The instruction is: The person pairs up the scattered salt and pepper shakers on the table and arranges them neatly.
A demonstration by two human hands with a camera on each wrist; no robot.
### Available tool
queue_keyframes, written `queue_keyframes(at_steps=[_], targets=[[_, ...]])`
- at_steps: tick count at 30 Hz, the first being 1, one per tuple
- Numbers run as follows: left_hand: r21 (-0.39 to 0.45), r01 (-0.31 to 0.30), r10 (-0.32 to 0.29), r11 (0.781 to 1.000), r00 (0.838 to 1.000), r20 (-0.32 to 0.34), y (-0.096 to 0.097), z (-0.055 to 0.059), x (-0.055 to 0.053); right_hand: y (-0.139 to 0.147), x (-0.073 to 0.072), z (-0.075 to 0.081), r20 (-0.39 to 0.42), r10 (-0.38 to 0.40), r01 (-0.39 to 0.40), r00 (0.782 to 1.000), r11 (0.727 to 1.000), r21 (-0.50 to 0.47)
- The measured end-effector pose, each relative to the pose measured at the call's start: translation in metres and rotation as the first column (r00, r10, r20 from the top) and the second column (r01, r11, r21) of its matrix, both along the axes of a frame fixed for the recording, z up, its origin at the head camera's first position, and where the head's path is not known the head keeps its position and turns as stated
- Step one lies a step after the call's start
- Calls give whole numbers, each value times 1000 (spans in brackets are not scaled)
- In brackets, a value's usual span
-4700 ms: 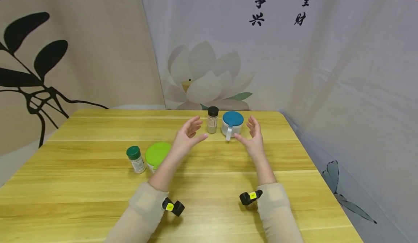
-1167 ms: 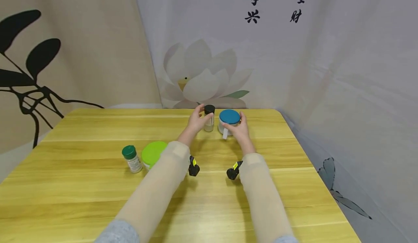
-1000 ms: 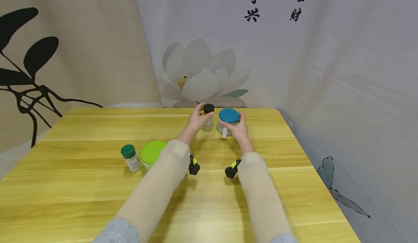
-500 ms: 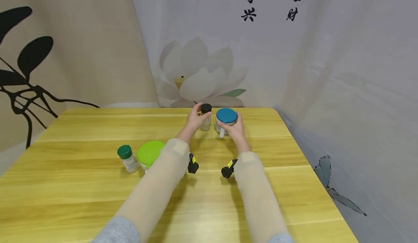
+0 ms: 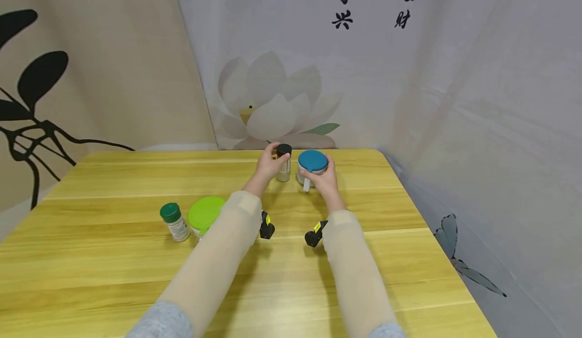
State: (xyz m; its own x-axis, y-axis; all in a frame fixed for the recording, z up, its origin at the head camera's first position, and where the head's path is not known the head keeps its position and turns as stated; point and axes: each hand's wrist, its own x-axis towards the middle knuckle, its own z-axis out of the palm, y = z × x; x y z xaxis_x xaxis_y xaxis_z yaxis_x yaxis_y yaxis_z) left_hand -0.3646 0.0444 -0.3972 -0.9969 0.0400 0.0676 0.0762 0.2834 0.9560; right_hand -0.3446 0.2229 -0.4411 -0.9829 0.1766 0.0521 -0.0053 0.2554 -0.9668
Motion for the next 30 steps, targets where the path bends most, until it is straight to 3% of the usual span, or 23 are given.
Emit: queue_keyframes(at_steps=[20, 30], targets=[[60, 5, -4, 998, 1000, -27, 1, -4, 0, 0, -3, 3, 46, -5, 5, 999, 1000, 15], [63, -10, 12, 998, 999, -34, -1, -4, 5, 1, -3, 2, 81, 5, -5, 997, 1000, -2]])
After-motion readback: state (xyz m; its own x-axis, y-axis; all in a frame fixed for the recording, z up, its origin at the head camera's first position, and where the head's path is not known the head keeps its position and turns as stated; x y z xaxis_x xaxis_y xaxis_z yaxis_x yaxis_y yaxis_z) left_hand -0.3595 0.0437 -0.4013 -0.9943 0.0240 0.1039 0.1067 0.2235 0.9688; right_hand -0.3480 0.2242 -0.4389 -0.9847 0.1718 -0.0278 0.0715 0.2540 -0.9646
